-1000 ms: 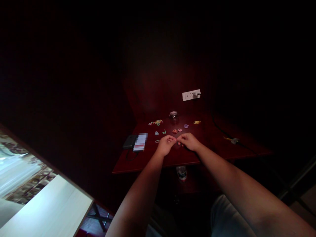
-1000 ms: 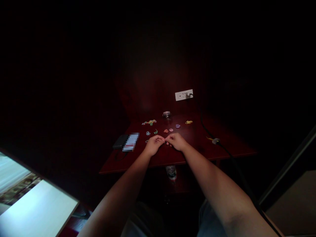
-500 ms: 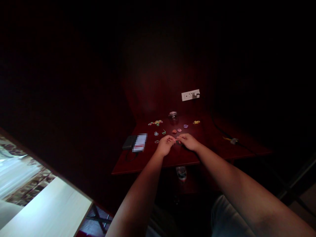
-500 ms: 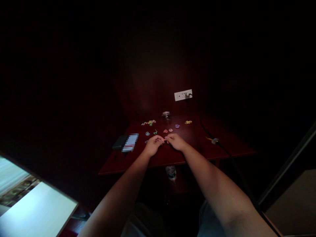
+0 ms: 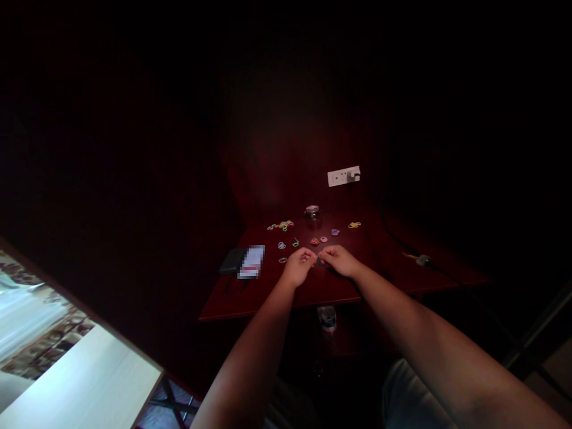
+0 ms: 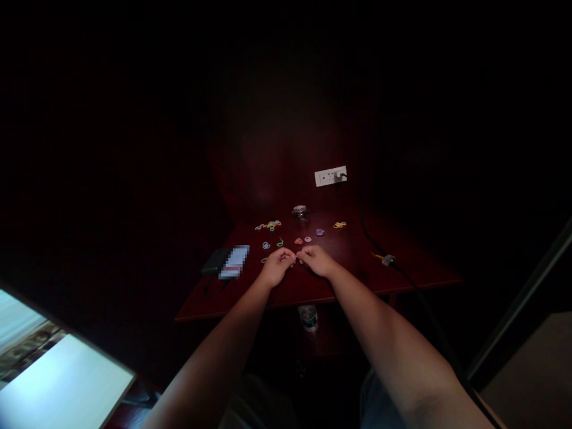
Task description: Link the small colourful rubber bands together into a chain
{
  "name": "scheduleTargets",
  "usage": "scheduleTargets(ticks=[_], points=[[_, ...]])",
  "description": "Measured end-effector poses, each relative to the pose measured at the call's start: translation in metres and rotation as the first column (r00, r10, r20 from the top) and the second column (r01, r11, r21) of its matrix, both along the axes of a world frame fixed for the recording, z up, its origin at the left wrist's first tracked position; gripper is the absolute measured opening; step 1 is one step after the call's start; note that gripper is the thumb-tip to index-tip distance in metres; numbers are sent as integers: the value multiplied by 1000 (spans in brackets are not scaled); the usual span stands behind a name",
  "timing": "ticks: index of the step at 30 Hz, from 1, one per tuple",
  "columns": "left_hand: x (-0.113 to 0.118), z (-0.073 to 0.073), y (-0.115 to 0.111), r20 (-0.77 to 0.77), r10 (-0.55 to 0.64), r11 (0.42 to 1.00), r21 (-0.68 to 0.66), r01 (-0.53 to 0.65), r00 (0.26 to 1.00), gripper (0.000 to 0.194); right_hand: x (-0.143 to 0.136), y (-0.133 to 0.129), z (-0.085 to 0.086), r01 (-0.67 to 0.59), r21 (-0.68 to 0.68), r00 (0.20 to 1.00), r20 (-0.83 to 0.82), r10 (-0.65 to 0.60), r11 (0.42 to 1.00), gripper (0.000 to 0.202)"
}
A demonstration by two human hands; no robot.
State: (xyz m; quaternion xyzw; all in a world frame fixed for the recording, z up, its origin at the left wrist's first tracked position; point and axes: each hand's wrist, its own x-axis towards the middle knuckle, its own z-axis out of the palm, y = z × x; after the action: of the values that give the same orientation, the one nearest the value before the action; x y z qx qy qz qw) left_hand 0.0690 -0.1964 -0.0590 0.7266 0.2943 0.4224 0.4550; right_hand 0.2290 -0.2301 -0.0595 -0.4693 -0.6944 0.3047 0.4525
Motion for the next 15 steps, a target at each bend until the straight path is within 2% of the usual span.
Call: scheduleTargets(ticks=[3,9,15], points=[[0,0,-1,5,12,1000,-4,-12,1000,15,-1,-1,0,-10,-36,998,-58,8,999,35],[-1,-2,3,27,30,1000,3,-31,999,14,-1,1,0,9,-25,981,-193,-14,1000,27],[-1,-1,2,20,26,1000,1,-26,999,13,-2,2,-1,-4,-44,968,-253,-7,999,25]])
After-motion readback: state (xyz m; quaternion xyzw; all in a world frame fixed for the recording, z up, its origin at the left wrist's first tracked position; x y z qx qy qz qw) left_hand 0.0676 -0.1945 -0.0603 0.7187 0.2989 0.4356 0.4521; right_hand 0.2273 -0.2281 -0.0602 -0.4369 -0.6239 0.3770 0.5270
